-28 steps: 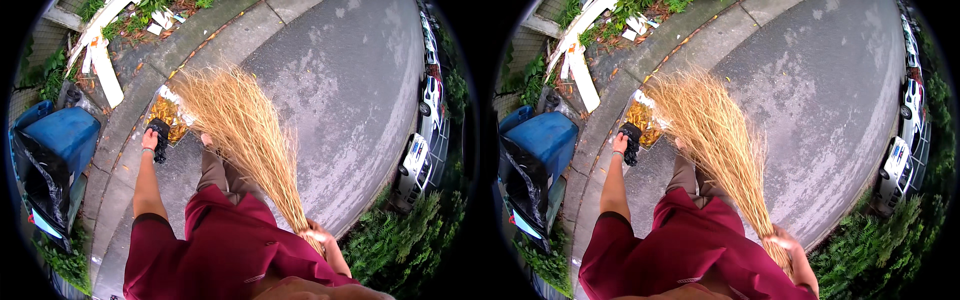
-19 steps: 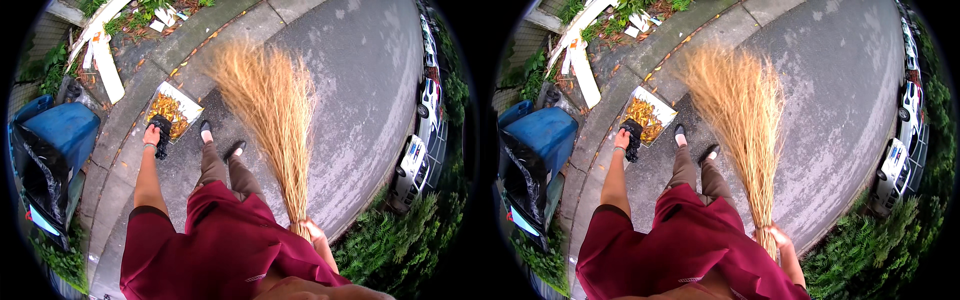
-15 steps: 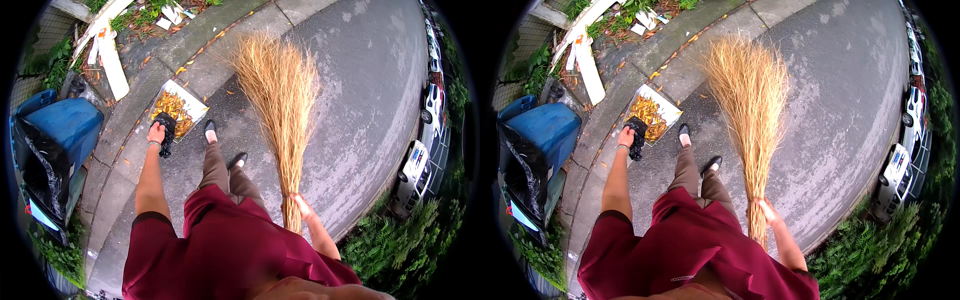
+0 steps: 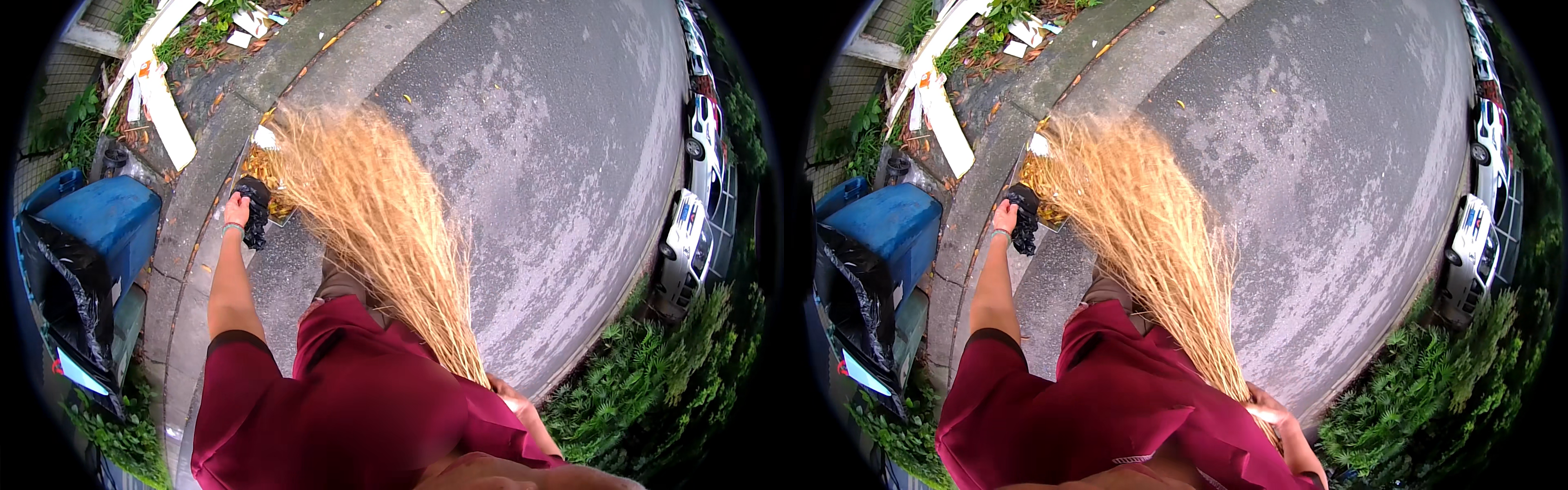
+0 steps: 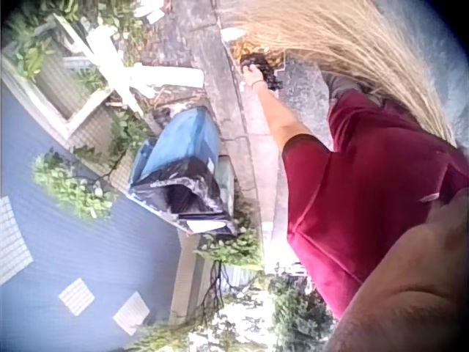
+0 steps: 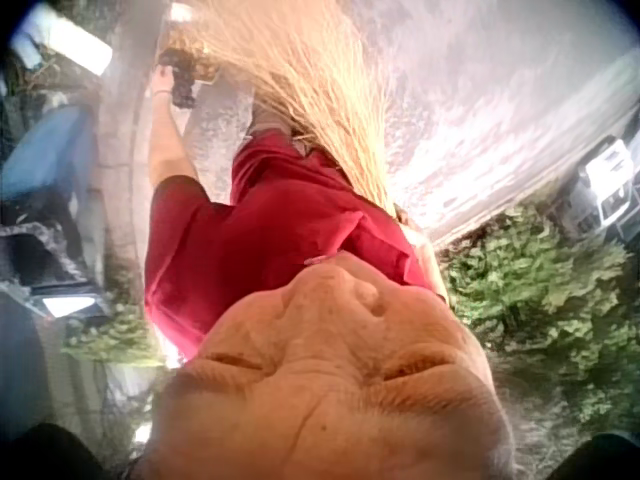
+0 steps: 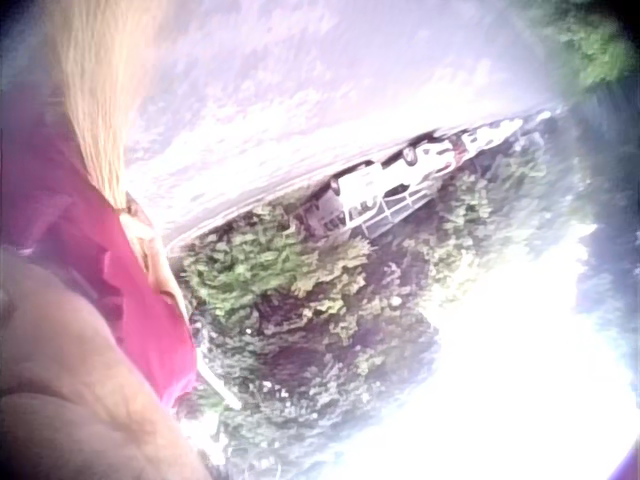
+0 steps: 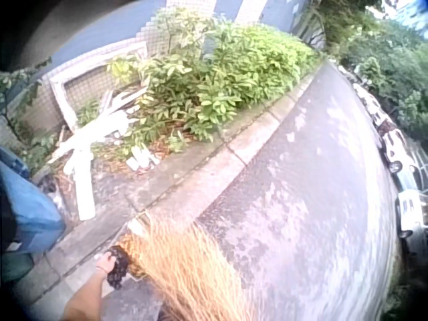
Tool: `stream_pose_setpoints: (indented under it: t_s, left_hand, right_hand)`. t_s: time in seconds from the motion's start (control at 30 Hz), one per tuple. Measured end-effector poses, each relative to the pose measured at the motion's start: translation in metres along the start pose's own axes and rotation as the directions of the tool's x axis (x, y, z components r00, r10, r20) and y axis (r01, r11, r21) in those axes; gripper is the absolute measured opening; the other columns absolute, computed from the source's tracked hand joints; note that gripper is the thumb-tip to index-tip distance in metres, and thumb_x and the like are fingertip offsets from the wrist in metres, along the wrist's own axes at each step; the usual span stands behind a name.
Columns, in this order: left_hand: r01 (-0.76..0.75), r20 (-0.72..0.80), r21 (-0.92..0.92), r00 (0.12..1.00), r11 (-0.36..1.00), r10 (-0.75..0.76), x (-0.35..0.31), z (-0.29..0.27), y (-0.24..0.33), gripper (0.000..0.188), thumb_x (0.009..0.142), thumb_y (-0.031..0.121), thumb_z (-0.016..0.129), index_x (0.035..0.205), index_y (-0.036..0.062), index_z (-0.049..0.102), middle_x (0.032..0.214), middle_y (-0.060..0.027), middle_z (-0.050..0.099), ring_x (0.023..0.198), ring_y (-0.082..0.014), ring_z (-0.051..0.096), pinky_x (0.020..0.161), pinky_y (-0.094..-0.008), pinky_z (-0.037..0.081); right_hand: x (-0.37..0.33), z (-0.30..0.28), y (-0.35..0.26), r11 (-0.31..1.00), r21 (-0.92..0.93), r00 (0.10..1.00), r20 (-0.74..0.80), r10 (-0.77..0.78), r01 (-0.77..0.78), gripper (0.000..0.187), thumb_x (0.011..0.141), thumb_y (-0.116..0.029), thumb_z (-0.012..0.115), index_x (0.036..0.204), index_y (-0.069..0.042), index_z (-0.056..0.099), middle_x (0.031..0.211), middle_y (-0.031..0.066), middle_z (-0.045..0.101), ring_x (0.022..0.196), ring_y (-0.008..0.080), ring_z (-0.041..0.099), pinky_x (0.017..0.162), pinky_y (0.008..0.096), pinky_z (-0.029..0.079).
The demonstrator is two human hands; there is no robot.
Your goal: The person sweeps a pile of yellow leaves on an asphalt road using a long-handled broom, gathers them into a metal dustpan, and empties the dustpan into a blue trash bin.
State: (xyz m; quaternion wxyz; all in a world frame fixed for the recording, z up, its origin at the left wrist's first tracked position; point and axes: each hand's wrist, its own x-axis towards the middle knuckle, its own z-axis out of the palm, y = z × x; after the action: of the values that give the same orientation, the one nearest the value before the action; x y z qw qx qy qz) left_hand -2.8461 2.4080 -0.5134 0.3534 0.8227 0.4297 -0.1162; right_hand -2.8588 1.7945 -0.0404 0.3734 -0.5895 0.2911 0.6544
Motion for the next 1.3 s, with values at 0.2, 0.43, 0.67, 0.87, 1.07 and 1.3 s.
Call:
stream_pose_setpoints:
  t_s: [0.2,0.43,0.67,0.87,1.07,1.3]
  left_hand:
    - [-0.112,-0.029,0.038,0.993,0.993,0.113,-0.027,-0.012,-0.032,0.036,0.076,0.023,0.057,0.103,-0.0003,0.054,0.083,-0.0144,0.061,0.077,-0.0253,0.058,0.072,-0.034,0.044]
    - [-0.146,-0.001,-0.047,0.989,0.988,0.146,-0.041,-0.069,-0.058,0.039,0.077,0.018,0.058,0.109,-0.0024,0.052,0.092,-0.0149,0.061,0.083,-0.0217,0.059,0.077,-0.0306,0.044]
    - [-0.136,0.169,0.176,0.98,0.975,0.106,-0.04,-0.05,-0.068,0.025,0.075,0.019,0.056,0.093,0.0012,0.055,0.074,-0.0155,0.057,0.066,-0.027,0.055,0.064,-0.0349,0.043]
    - [-0.146,0.082,0.165,0.988,0.975,0.134,-0.055,-0.05,-0.085,0.026,0.075,0.028,0.053,0.091,0.0073,0.054,0.075,-0.0141,0.057,0.072,-0.0314,0.055,0.064,-0.0404,0.042]
    - [-0.102,0.126,0.029,0.987,0.994,0.097,-0.057,-0.048,-0.089,0.021,0.075,0.024,0.053,0.077,0.0033,0.05,0.069,-0.0147,0.054,0.067,-0.0313,0.054,0.061,-0.0401,0.041]
    - [0.005,0.083,0.041,0.997,0.999,-0.008,-0.065,-0.062,-0.096,0.022,0.073,0.021,0.057,0.087,0.0045,0.055,0.068,-0.0104,0.055,0.061,-0.0229,0.052,0.061,-0.0329,0.043]
  right_hand:
    - [0.012,0.039,0.01,0.874,0.477,0.971,-0.236,0.028,0.091,0.067,0.066,-0.022,0.062,0.122,0.002,0.034,0.103,0.015,0.054,0.089,0.0234,0.057,0.079,0.0338,0.046]
    - [0.138,0.014,0.049,0.553,0.829,0.997,-0.058,-0.06,0.082,0.058,0.071,-0.056,0.051,0.093,-0.002,0.05,0.074,0.016,0.057,0.067,0.0277,0.059,0.062,0.0389,0.05]
    - [0.217,0.073,0.043,0.77,0.612,0.982,0.069,0.175,-0.18,0.051,0.072,-0.053,0.055,0.093,-0.007,0.05,0.074,0.0117,0.059,0.063,0.0219,0.059,0.056,0.0361,0.05]
    - [0.074,0.146,0.075,0.811,0.527,0.966,0.116,0.229,-0.255,0.05,0.075,-0.04,0.056,0.108,-0.003,0.049,0.09,0.0119,0.059,0.076,0.0213,0.058,0.069,0.0344,0.049]
    - [-0.022,0.163,0.064,0.835,0.536,0.983,-0.048,0.176,-0.124,0.05,0.073,-0.041,0.055,0.104,-0.002,0.051,0.087,0.0144,0.059,0.075,0.0242,0.059,0.068,0.0361,0.049]
    - [0.117,0.127,-0.008,0.67,0.742,0.994,0.053,-0.093,0.023,0.051,0.07,-0.049,0.055,0.093,-0.003,0.051,0.076,0.0166,0.058,0.067,0.0274,0.058,0.058,0.04,0.05]
